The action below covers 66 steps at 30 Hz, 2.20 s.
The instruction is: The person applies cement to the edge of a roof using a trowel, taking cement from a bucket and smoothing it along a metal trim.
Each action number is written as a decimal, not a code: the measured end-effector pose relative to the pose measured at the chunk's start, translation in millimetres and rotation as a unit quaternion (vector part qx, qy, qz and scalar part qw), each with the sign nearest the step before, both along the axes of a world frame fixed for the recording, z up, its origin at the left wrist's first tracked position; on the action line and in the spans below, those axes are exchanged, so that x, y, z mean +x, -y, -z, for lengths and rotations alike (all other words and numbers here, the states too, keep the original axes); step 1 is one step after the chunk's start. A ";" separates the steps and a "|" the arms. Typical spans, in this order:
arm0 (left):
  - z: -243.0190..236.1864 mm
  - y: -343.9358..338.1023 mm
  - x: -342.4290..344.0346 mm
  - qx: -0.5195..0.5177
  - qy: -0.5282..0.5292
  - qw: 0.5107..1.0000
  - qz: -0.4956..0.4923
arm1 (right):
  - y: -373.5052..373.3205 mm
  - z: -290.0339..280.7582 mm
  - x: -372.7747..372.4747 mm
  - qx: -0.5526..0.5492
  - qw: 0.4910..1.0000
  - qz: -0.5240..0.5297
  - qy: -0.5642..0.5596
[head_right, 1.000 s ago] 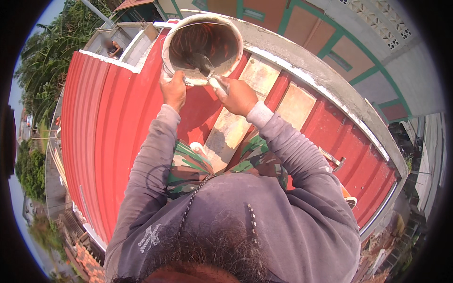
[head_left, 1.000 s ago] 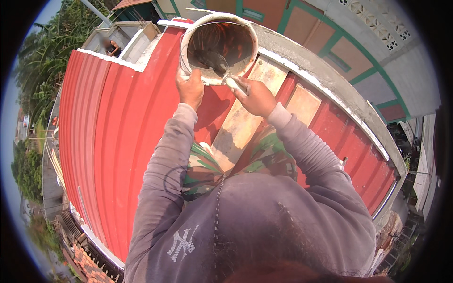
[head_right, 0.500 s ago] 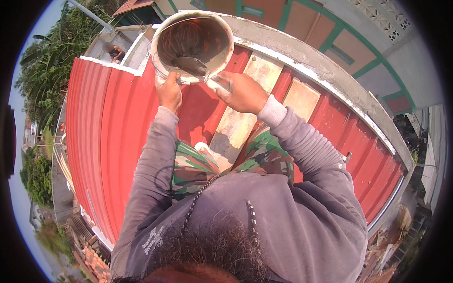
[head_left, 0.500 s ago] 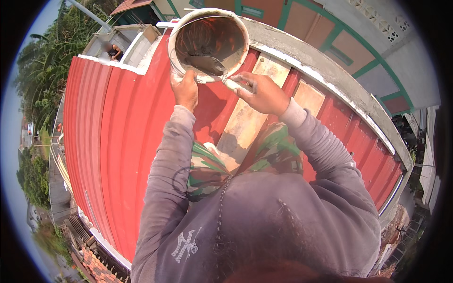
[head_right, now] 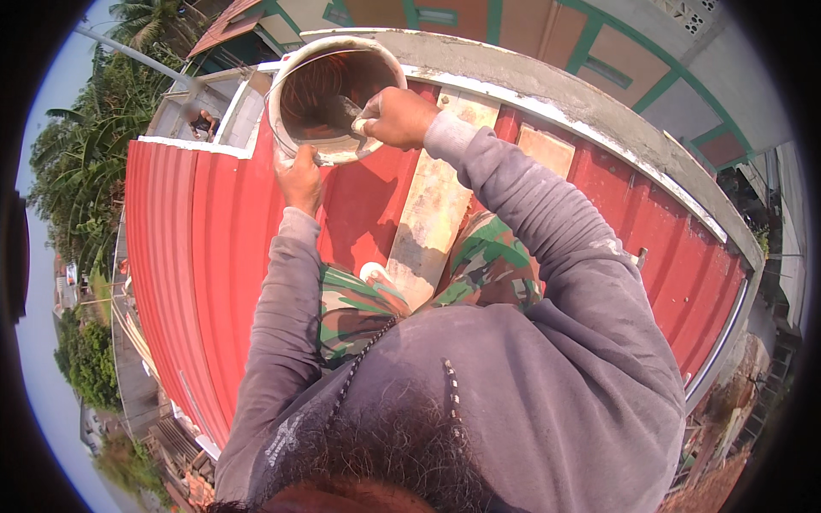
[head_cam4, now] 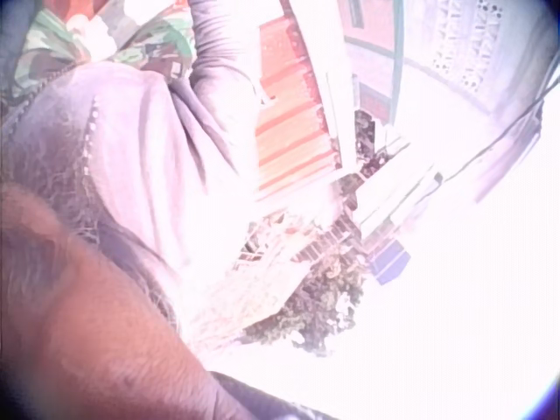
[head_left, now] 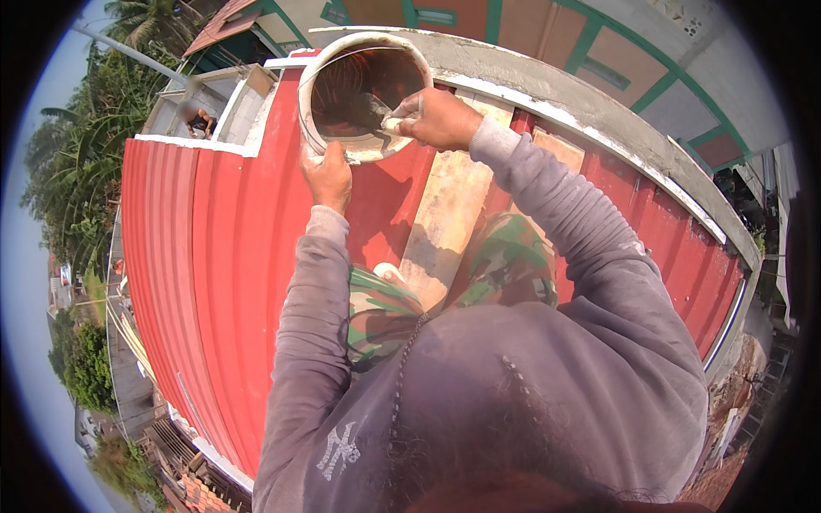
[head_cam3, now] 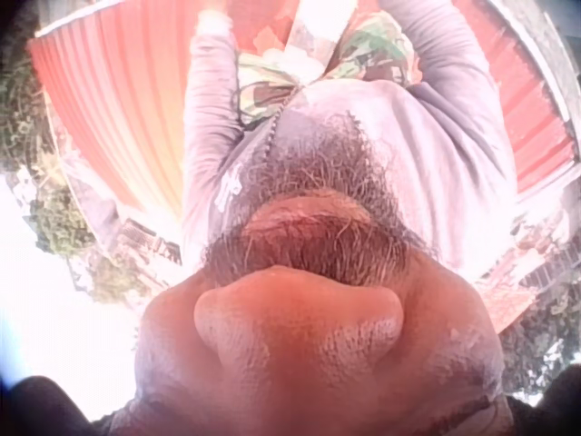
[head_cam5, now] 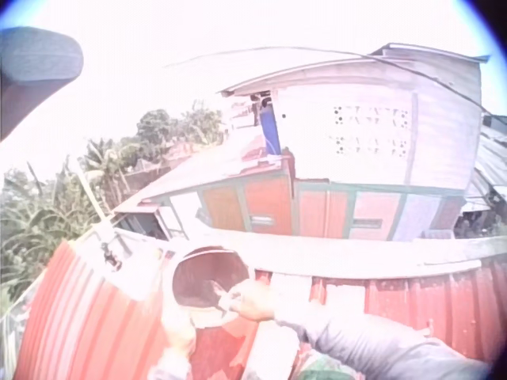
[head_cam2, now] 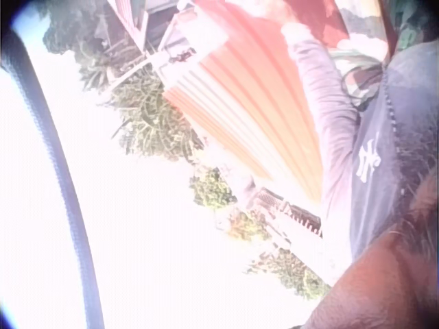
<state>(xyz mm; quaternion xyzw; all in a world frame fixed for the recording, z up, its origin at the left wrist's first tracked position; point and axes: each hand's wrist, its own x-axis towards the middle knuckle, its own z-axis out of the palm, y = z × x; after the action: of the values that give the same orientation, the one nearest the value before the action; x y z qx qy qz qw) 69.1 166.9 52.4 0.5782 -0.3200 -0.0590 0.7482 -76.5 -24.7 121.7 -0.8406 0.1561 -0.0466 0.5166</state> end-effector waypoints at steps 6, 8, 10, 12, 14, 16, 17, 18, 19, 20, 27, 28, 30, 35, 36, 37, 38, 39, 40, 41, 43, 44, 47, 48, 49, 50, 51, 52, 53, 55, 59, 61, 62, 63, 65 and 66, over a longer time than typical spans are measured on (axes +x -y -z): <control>-3.9 -4.3 0.3 0.077 0.027 0.997 -0.002 | -14.6 -26.0 1.6 0.146 0.988 0.015 -0.055; -2.0 0.2 -0.3 0.028 0.001 1.000 0.003 | 4.9 -16.8 13.0 0.036 0.995 0.003 -0.089; -2.1 -2.2 2.4 0.019 -0.012 1.000 0.004 | 2.6 -30.4 13.9 -0.026 0.994 -0.009 -0.102; -5.9 -1.7 -0.6 0.046 -0.020 0.999 0.017 | -7.1 -40.1 8.0 -0.003 0.999 -0.012 -0.051; -5.2 2.4 -4.0 0.053 -0.011 0.999 0.003 | -5.2 -22.5 16.7 -0.068 0.997 -0.026 -0.024; -1.9 3.7 -2.2 0.040 -0.020 0.999 -0.005 | 6.4 -11.2 24.4 -0.157 0.984 -0.065 -0.046; 2.3 2.3 1.3 0.022 -0.033 0.999 -0.008 | 7.0 -14.7 26.0 -0.202 0.974 -0.088 -0.055; 5.6 1.3 5.7 0.004 -0.047 0.999 -0.012 | 7.3 -16.5 20.1 -0.240 0.964 -0.099 -0.054; 6.9 1.6 7.0 0.008 -0.031 0.999 -0.022 | 9.9 -14.7 16.8 -0.229 0.971 -0.070 -0.015; 7.9 2.4 9.1 0.011 -0.015 0.999 -0.031 | 13.6 -12.4 12.3 -0.217 0.975 -0.040 0.025; -3.1 2.0 -4.7 0.061 0.003 0.997 -0.042 | 17.2 7.4 -5.5 -0.295 0.954 0.060 0.013; -8.9 5.2 -11.1 0.058 -0.002 0.998 -0.037 | 10.2 20.9 -4.1 -0.302 0.951 0.070 -0.002; -16.3 5.4 -19.7 0.038 -0.003 0.999 -0.032 | -15.6 17.6 -5.3 -0.321 0.944 0.051 -0.052; -2.1 4.3 -7.4 0.065 0.044 0.995 -0.064 | -25.0 5.6 -9.1 -0.283 0.958 0.035 -0.029; 3.1 4.6 -4.2 0.072 0.061 0.992 -0.079 | -19.3 4.6 -5.6 -0.269 0.962 0.057 -0.010; 1.0 5.4 -6.3 0.081 0.077 0.989 -0.094 | -18.1 0.0 -4.0 -0.271 0.959 0.076 -0.018; -0.8 7.4 -9.4 0.077 0.090 0.988 -0.100 | -17.5 -7.4 -1.3 -0.273 0.957 0.095 -0.025; -2.8 8.3 -12.4 0.090 0.125 0.982 -0.109 | -18.3 -11.5 3.2 -0.274 0.954 0.113 -0.033; -9.2 13.8 -18.9 0.097 0.159 0.976 -0.113 | -17.5 -5.6 10.5 -0.289 0.949 0.107 -0.063; -16.7 14.7 -25.9 0.121 0.216 0.961 -0.120 | -20.8 2.1 14.8 -0.285 0.950 0.098 -0.080; -21.0 17.6 -31.6 0.102 0.223 0.965 -0.093 | -16.0 26.7 21.5 -0.322 0.944 0.073 -0.017; -19.7 13.4 -30.9 0.062 0.173 0.981 -0.063 | -20.3 7.9 18.9 -0.227 0.970 0.049 -0.071; -19.8 8.8 -29.5 0.028 0.135 0.990 -0.040 | -9.4 -26.5 8.4 0.003 0.985 -0.008 -0.170; -20.5 8.5 -28.9 0.031 0.142 0.988 -0.044 | 4.4 -23.2 7.5 0.038 0.986 -0.020 -0.162; -19.1 7.9 -27.2 0.031 0.105 0.993 -0.038 | 10.7 -24.9 6.4 0.072 0.985 -0.035 -0.152; -16.1 7.6 -25.3 0.032 0.068 0.997 -0.031 | 10.5 -28.2 3.9 0.049 0.985 -0.031 -0.162; -13.9 8.7 -23.1 0.028 0.041 0.998 -0.031 | 6.8 -21.2 2.7 -0.087 0.989 -0.030 -0.117; -11.1 10.9 -21.8 0.024 0.012 0.999 -0.030 | 2.7 -8.0 2.0 -0.224 0.972 -0.029 -0.071; -7.5 8.7 -18.6 0.019 -0.007 0.999 -0.043 | -15.2 -16.7 -0.8 -0.354 0.934 -0.035 -0.024; -1.3 7.9 -12.6 -0.003 -0.034 0.998 -0.058 | -31.1 -31.9 -19.5 -0.383 0.922 0.019 -0.051; 9.1 12.6 -3.0 -0.051 -0.049 0.995 -0.073 | -28.7 -49.9 -53.9 -0.435 0.897 0.062 -0.055; 9.3 10.7 -7.2 -0.045 -0.050 0.994 -0.084 | -23.2 -47.5 -72.4 -0.462 0.881 0.096 -0.027; 1.8 10.2 -10.6 -0.029 -0.048 0.994 -0.090 | -21.1 -44.1 -77.0 -0.454 0.886 0.090 -0.040; -1.3 9.0 -13.6 -0.014 -0.045 0.994 -0.096 | -19.5 -38.4 -80.3 -0.445 0.890 0.085 -0.053; -2.5 5.7 -12.7 0.027 0.004 0.994 -0.110 | -18.8 -23.0 -75.9 -0.393 0.916 0.057 -0.056; -2.6 6.7 -13.5 0.037 0.012 0.993 -0.110 | -15.6 -8.6 -69.5 -0.350 0.935 0.034 -0.051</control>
<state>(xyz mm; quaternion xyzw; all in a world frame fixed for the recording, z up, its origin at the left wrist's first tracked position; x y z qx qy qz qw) 55.5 160.3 54.9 0.6376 -0.2614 0.0192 0.7244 -146.0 -9.1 130.3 -0.9638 0.1841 -0.0728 0.1789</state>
